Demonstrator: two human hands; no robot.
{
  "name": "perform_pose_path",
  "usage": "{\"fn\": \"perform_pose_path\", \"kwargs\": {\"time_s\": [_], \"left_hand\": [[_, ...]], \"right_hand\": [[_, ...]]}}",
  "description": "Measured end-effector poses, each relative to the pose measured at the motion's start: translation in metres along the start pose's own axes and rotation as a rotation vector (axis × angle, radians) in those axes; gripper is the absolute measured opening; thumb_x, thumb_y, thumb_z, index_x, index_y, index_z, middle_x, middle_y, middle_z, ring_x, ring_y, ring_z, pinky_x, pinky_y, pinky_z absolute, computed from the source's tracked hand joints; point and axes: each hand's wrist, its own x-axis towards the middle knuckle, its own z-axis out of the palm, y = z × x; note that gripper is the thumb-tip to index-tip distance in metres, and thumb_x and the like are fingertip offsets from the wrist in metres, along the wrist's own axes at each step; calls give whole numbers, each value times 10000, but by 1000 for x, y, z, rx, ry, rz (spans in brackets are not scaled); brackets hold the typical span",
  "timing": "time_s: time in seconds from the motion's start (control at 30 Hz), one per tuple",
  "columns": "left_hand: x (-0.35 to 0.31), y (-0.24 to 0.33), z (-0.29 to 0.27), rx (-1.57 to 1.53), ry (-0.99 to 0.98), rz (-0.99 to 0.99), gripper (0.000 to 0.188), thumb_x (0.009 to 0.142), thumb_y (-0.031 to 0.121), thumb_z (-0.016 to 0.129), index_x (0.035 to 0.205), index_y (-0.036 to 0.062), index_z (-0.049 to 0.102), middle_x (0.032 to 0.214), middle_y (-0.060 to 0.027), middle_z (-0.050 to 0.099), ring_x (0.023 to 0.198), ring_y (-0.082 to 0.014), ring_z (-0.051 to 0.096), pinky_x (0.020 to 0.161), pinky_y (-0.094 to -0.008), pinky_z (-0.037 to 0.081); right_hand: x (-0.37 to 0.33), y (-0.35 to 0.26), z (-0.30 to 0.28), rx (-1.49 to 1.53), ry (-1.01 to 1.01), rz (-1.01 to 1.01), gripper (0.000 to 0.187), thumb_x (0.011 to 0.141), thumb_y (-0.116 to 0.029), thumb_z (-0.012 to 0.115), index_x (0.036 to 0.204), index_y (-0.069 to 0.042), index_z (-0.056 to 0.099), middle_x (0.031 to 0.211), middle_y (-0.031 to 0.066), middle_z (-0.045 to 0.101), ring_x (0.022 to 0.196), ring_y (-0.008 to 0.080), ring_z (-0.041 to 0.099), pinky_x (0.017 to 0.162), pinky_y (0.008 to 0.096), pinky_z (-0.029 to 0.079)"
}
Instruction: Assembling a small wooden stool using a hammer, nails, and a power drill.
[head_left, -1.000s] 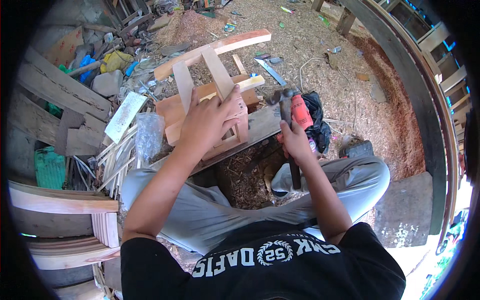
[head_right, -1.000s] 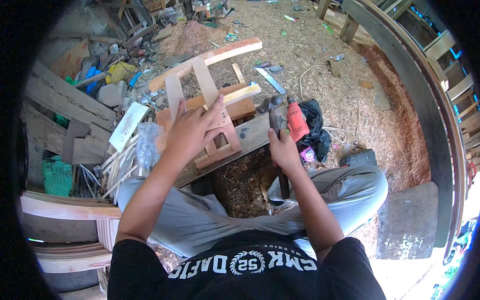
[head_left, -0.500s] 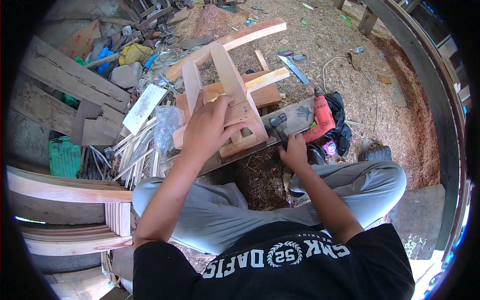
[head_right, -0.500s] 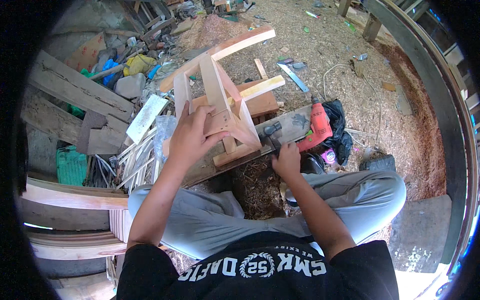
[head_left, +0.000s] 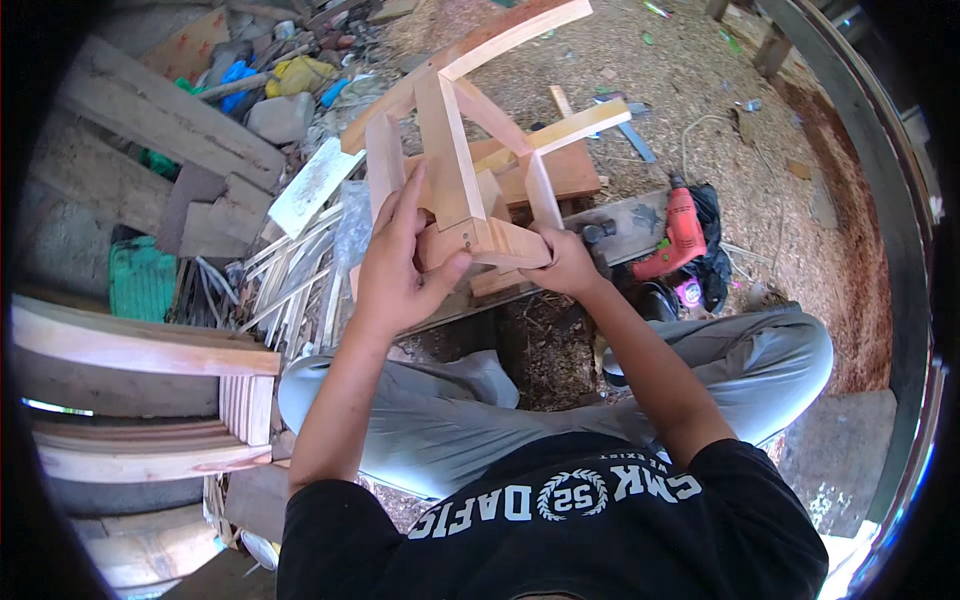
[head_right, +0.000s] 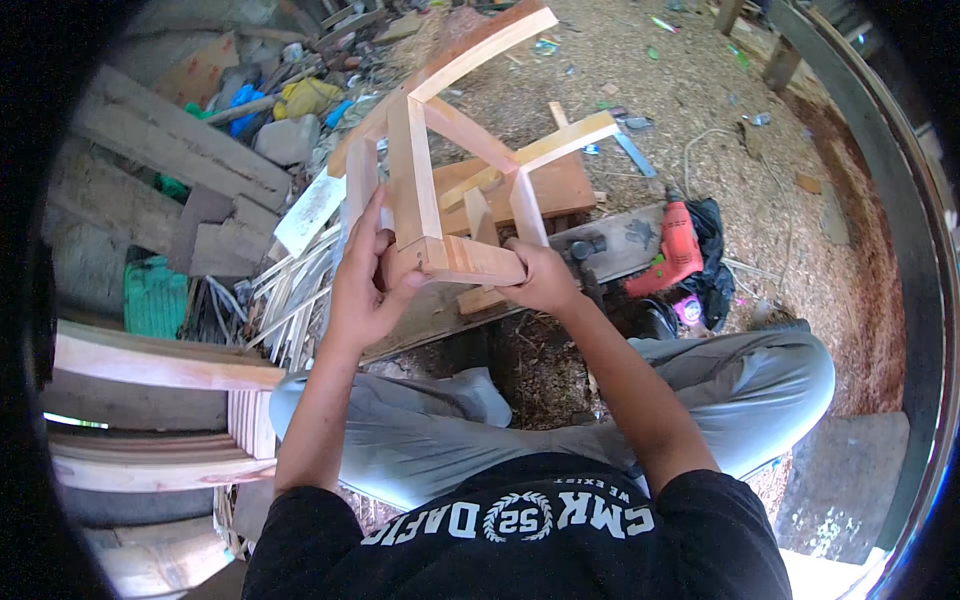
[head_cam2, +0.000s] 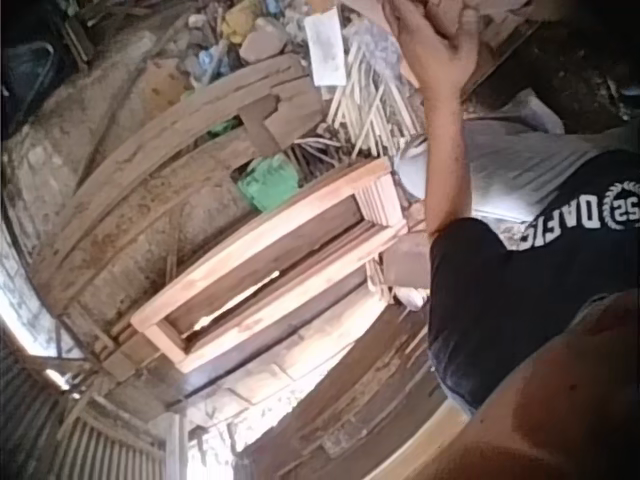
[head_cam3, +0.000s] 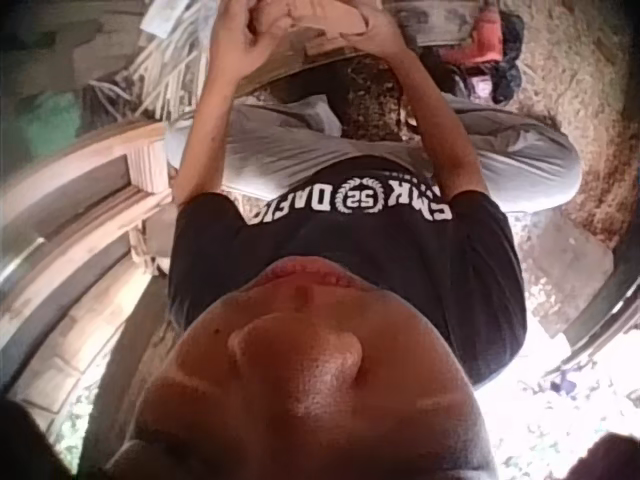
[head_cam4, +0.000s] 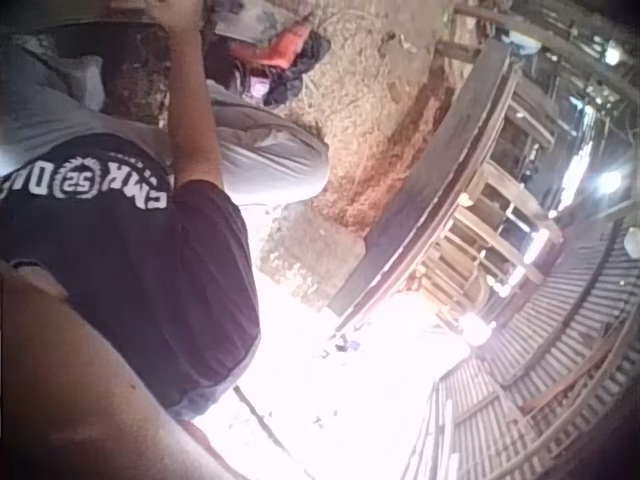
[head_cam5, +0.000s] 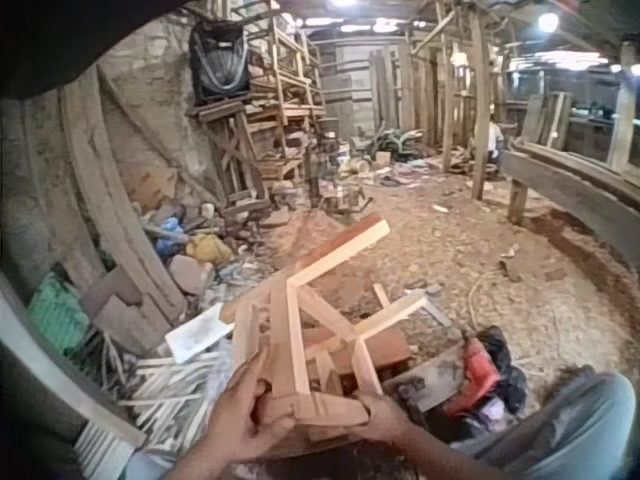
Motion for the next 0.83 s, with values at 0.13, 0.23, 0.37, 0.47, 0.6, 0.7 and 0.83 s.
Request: {"fn": "perform_pose_path", "kwargs": {"time_s": [0.13, 0.23, 0.37, 0.47, 0.6, 0.7, 0.83], "left_hand": [[-15, -48, -11, -355, 135, -151, 783, 1107, 563, 360, 1646, -2, 297, 1639, -266, 379, 1316, -283, 583, 1126, -383, 436], [-24, -58, -10, -579, 251, -286, 826, 1099, 624, 302, 1642, 1, 313, 1594, -238, 452, 1312, -279, 580, 1114, -393, 441], [-51, -101, 7, -705, 353, -215, 852, 1090, 652, 290, 1611, -16, 378, 1373, -228, 637, 1165, -243, 664, 1045, -357, 479], [-54, -122, 33, -775, 427, -155, 866, 1083, 661, 303, 1607, -24, 369, 1298, -218, 681, 1128, -210, 683, 998, -342, 503], [-47, -138, 51, -875, 417, -155, 847, 1087, 639, 307, 1620, -19, 329, 1329, -207, 675, 1143, -223, 696, 1015, -361, 516], [-40, -138, 56, -940, 407, -185, 830, 1086, 622, 331, 1617, -16, 334, 1425, -201, 621, 1227, -249, 670, 1073, -386, 504], [-38, -148, 57, -921, 377, -146, 840, 1076, 618, 361, 1639, -1, 294, 1547, -178, 527, 1420, -272, 534, 1210, -405, 385]], "right_hand": [[13, -18, 20, -170, 50, -102, 276, 749, -180, 833, 910, -50, 651, 784, 167, 689, 739, 381, 715, 664, 416, 565], [23, -25, 28, -327, 78, -170, 273, 753, -246, 803, 860, -74, 620, 752, 170, 680, 707, 401, 701, 630, 480, 562], [32, -44, 16, -520, 1, -235, 282, 681, -246, 808, 851, -109, 629, 742, 124, 706, 680, 348, 718, 623, 466, 578], [36, -57, 1, -738, -123, -165, 305, 673, -261, 803, 869, -111, 624, 760, 128, 724, 708, 345, 731, 652, 462, 596], [34, -49, -6, -767, -157, -127, 295, 661, -221, 780, 868, -99, 608, 768, 120, 710, 707, 371, 702, 662, 488, 572], [37, -44, -5, -786, -190, -75, 295, 668, -227, 782, 875, -102, 612, 768, 127, 713, 715, 368, 706, 678, 489, 574], [38, -42, -5, -764, -200, -55, 329, 665, -246, 809, 903, -101, 635, 769, 117, 725, 742, 357, 719, 700, 479, 579]]}}
